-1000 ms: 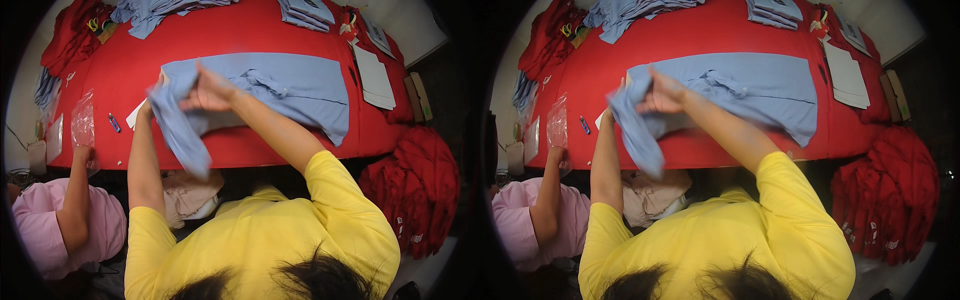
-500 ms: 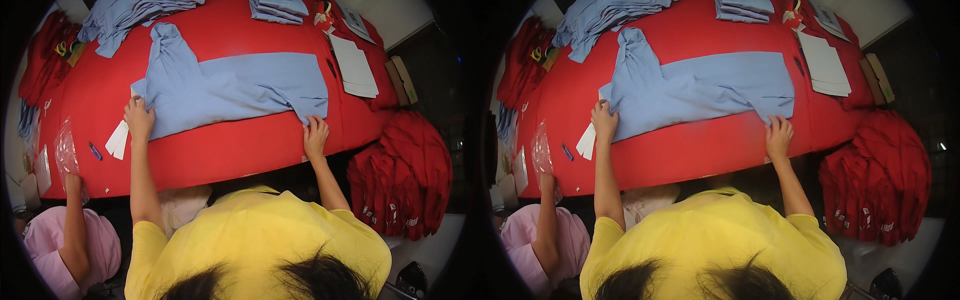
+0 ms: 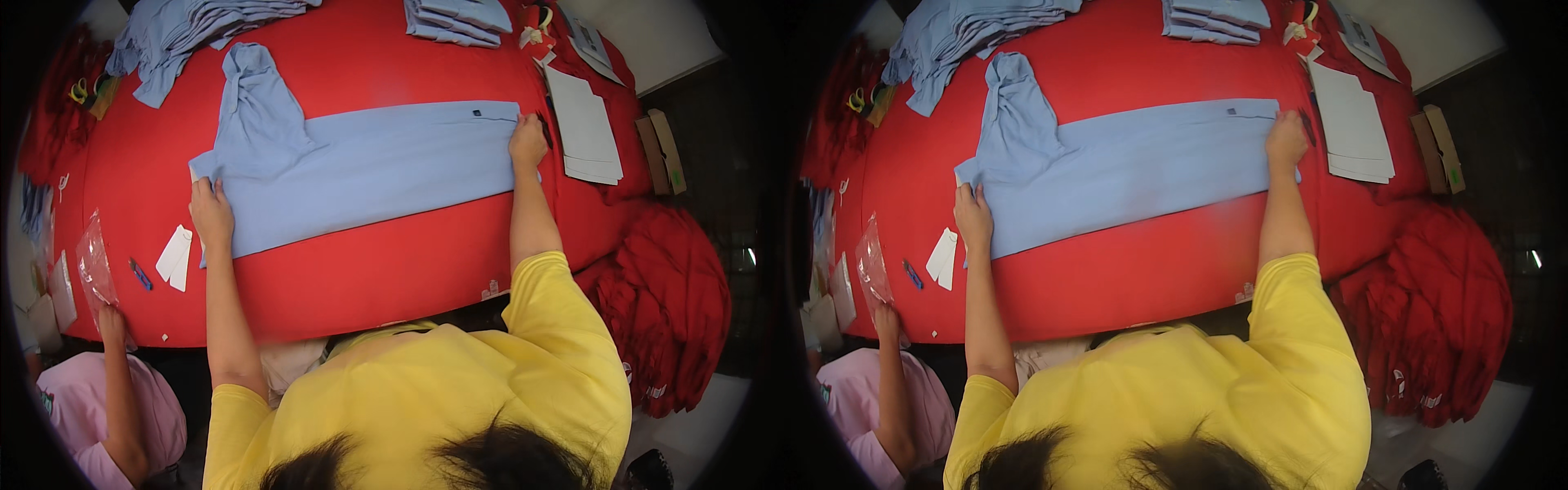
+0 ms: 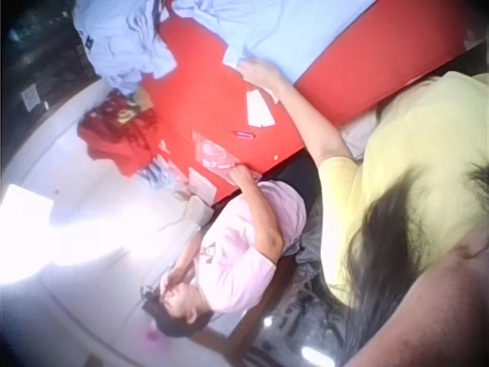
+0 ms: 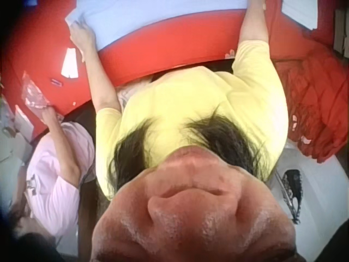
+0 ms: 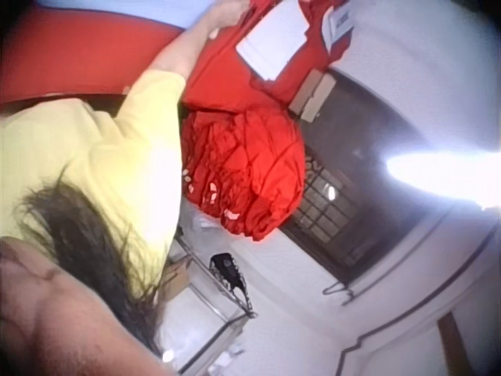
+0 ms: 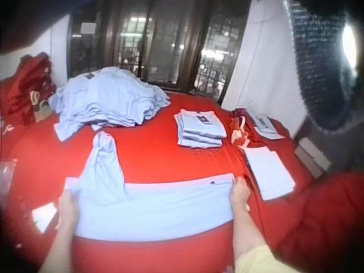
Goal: The person folds shirts by hand on a table using a rectangular cardboard template to ensure uniform size.
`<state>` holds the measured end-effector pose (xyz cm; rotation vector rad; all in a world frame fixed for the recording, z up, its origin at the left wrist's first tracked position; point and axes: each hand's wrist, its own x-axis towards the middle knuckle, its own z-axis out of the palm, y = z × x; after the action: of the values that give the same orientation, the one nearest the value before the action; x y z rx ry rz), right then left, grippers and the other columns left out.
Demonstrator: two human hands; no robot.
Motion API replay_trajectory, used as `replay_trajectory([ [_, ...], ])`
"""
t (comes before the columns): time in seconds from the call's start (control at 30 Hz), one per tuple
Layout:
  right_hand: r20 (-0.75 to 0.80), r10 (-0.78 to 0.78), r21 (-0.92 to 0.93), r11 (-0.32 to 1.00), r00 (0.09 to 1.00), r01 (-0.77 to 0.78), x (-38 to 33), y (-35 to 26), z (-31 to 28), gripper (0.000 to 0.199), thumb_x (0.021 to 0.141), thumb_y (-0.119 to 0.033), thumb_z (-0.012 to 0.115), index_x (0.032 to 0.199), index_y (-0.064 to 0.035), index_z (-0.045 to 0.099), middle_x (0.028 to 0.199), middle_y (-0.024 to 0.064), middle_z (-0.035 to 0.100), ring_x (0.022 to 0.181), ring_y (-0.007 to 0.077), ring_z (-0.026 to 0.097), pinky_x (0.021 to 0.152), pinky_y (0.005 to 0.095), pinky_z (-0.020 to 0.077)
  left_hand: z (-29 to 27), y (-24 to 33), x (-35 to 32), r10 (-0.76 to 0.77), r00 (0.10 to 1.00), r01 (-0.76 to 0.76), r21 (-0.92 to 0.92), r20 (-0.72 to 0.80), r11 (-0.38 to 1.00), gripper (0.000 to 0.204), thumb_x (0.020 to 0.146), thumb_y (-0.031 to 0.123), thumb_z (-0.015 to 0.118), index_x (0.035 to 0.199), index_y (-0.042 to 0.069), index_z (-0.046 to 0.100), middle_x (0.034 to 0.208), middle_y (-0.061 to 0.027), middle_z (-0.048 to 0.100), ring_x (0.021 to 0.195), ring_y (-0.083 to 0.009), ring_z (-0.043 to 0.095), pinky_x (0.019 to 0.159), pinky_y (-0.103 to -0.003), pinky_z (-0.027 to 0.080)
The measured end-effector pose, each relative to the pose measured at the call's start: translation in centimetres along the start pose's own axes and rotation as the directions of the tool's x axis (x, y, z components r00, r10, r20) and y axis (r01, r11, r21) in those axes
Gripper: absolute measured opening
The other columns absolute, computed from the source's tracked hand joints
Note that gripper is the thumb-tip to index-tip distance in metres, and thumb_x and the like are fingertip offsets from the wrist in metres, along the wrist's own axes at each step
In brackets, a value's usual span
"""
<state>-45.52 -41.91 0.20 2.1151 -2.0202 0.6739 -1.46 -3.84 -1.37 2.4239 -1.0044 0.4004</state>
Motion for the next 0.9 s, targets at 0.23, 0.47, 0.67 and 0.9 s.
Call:
replay_trajectory([
  [0.23, 0.048, -0.454, 0.12, 0.887, 0.89, 0.446, -7.2, -1.9, -1.7, 0.05, 0.096, -0.038, 0.044, 0.14, -0.0159, 0.041, 0.15, 0.0142, 0.031, 0.136, 0.0373, 0.03, 0.106, 0.0604, 0.0226, 0.4, 0.2, 0.3, -0.043, 0.999, 0.042, -0.031, -0.019, 0.999, 0.015, 0.088, 0.016, 0.06, 0.095, 0.003, 0.055, 0.094, -0.0125, 0.059, 0.088, -0.0314, 0.057, 0.077, -0.04, 0.04],
  [0.47, 0.292, -0.37, -0.072, 0.911, 0.882, 0.406, -3.0, -13.5, -2.7, 0.051, 0.096, -0.036, 0.045, 0.142, -0.0145, 0.04, 0.15, 0.0128, 0.032, 0.139, 0.0349, 0.025, 0.108, 0.0629, 0.0174, 0.0, 0.3, 0.1, -0.088, 0.995, 0.077, -0.177, -0.056, 0.981, 0.017, 0.082, 0.008, 0.062, 0.098, 0.005, 0.057, 0.092, -0.0082, 0.059, 0.088, -0.0262, 0.057, 0.078, -0.037, 0.041],
  [0.67, -0.187, -0.971, 0.314, 0.083, 0.147, 0.946, -5.8, -43.9, -0.2, 0.051, 0.086, -0.002, 0.047, 0.133, -0.0212, 0.053, 0.15, 0.0098, 0.034, 0.139, 0.0348, 0.028, 0.111, 0.0537, 0.0237, -0.7, 0.2, 0.2, -0.115, 0.991, 0.094, -0.256, -0.068, 0.962, 0.023, 0.076, 0.004, 0.063, 0.099, 0.007, 0.059, 0.089, -0.0059, 0.06, 0.085, -0.023, 0.058, 0.076, -0.035, 0.041],
  [0.9, 0.256, -0.963, 0.067, 0.103, 0.083, 0.992, -3.0, -50.9, 3.1, 0.04, 0.091, -0.017, 0.046, 0.129, -0.0264, 0.055, 0.124, 0.0051, 0.057, 0.121, 0.0261, 0.046, 0.098, 0.0492, 0.0343, -0.7, 0.2, 0.0, -0.122, 0.99, 0.099, -0.252, -0.075, 0.963, 0.022, 0.077, 0.007, 0.063, 0.099, 0.006, 0.058, 0.091, -0.0076, 0.061, 0.086, -0.0245, 0.058, 0.077, -0.036, 0.041],
])
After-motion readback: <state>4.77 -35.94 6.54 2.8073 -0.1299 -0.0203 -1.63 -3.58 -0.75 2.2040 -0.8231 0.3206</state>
